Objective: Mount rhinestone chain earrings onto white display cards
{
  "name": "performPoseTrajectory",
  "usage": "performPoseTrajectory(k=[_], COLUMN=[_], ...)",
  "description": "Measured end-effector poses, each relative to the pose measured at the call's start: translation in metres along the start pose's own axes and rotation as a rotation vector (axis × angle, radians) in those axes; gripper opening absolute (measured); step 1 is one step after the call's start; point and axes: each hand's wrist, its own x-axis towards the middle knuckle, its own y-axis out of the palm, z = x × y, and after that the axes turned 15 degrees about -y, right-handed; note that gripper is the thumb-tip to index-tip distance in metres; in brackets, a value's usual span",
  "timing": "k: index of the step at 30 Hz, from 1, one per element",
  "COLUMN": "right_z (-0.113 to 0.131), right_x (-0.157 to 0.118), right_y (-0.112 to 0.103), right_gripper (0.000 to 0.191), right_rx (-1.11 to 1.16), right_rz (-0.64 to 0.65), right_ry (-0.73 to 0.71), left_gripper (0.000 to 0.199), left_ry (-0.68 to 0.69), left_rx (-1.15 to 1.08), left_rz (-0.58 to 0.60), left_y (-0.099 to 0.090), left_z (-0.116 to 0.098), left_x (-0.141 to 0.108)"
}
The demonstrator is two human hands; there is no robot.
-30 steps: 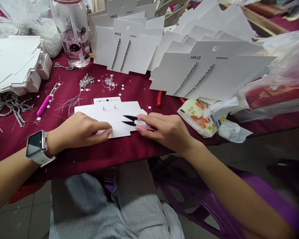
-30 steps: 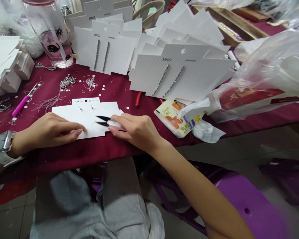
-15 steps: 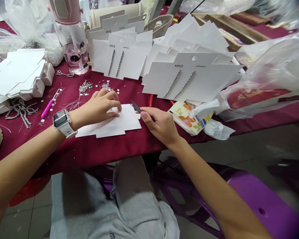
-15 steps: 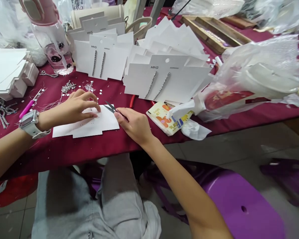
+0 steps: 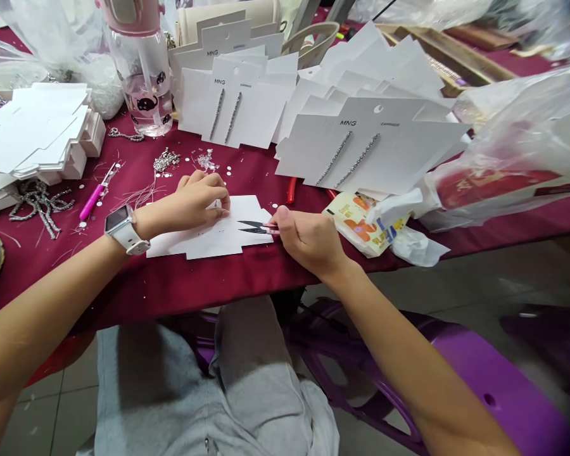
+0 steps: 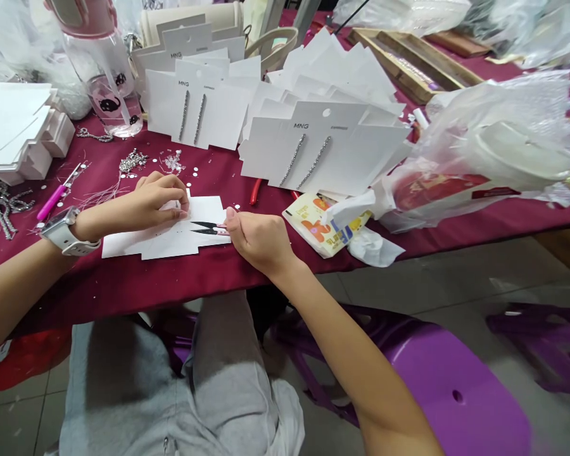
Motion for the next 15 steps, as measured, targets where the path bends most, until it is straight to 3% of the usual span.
performPoseTrajectory(k=[8,15], right_z=[0.009,0.011], right_x=[0.018,0.018], right_y=[0.003,0.009], right_gripper=[0.064,0.063], right_rx=[-0.211,-0.238], right_rz=[0.120,0.114], right_ry=[-0.029,-0.060], left_gripper=[0.018,0.018], left_ry=[0.017,0.055], left_rx=[-0.155,-0.189], left_rz=[-0.056,-0.067], left_y=[0.005,0.008], left_z=[0.011,0.009], left_x=[-0.003,-0.005])
